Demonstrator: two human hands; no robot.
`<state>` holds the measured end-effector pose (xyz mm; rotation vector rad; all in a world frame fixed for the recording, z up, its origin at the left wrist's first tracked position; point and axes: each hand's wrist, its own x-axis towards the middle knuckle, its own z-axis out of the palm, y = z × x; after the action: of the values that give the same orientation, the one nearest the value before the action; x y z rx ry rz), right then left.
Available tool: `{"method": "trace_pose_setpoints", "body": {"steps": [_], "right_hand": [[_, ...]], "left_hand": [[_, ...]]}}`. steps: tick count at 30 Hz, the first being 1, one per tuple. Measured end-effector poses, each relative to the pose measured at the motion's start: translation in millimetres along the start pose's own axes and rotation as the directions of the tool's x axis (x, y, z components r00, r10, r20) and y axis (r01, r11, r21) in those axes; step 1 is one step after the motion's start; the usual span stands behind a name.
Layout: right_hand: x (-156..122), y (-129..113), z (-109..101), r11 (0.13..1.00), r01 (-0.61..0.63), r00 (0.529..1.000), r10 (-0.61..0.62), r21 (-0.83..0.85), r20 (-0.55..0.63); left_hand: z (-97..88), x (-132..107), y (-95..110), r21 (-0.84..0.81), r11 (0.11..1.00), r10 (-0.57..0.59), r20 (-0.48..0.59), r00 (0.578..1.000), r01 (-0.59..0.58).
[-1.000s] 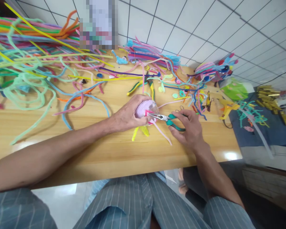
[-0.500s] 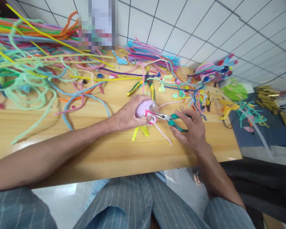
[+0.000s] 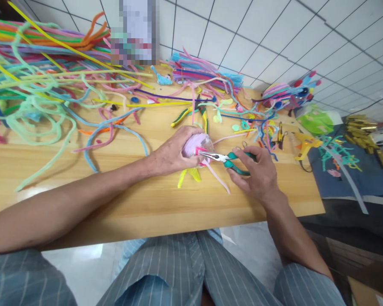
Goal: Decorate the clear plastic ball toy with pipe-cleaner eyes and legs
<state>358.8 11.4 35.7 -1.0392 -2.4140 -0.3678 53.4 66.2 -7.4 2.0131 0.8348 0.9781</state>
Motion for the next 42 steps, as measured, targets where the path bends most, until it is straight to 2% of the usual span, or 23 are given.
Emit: {"method": "trace_pose_setpoints", "body": {"steps": [17, 27, 33, 42], "right_hand": [[-3.5, 1.7, -1.7, 1.000, -0.010, 1.000, 0.010, 0.006, 0.007], [-5.3, 1.7, 0.9, 0.999, -0.031, 0.999, 0.032, 0.045, -0.013], [-3.2, 1.8, 0.6, 0.997, -0.034, 0.997, 0.039, 0.070, -0.061], [2.3, -0.8, -0.7, 0.998, -0.021, 0.999, 0.022, 0.051, -0.030]], "left_hand": [[2.7, -0.5, -1.7, -0.004, 1.000, 0.022, -0.020, 1.000, -0.022], [2.1, 0.9, -0.4, -0.013, 1.000, -0.014, -0.003, 1.000, 0.014], [3.0, 1.0, -3.6, -0.023, 0.999, 0.026, -0.021, 0.999, -0.027], [4.9, -0.3, -7.2, -0.025, 0.999, 0.039, -0.031, 0.999, -0.040]]}}
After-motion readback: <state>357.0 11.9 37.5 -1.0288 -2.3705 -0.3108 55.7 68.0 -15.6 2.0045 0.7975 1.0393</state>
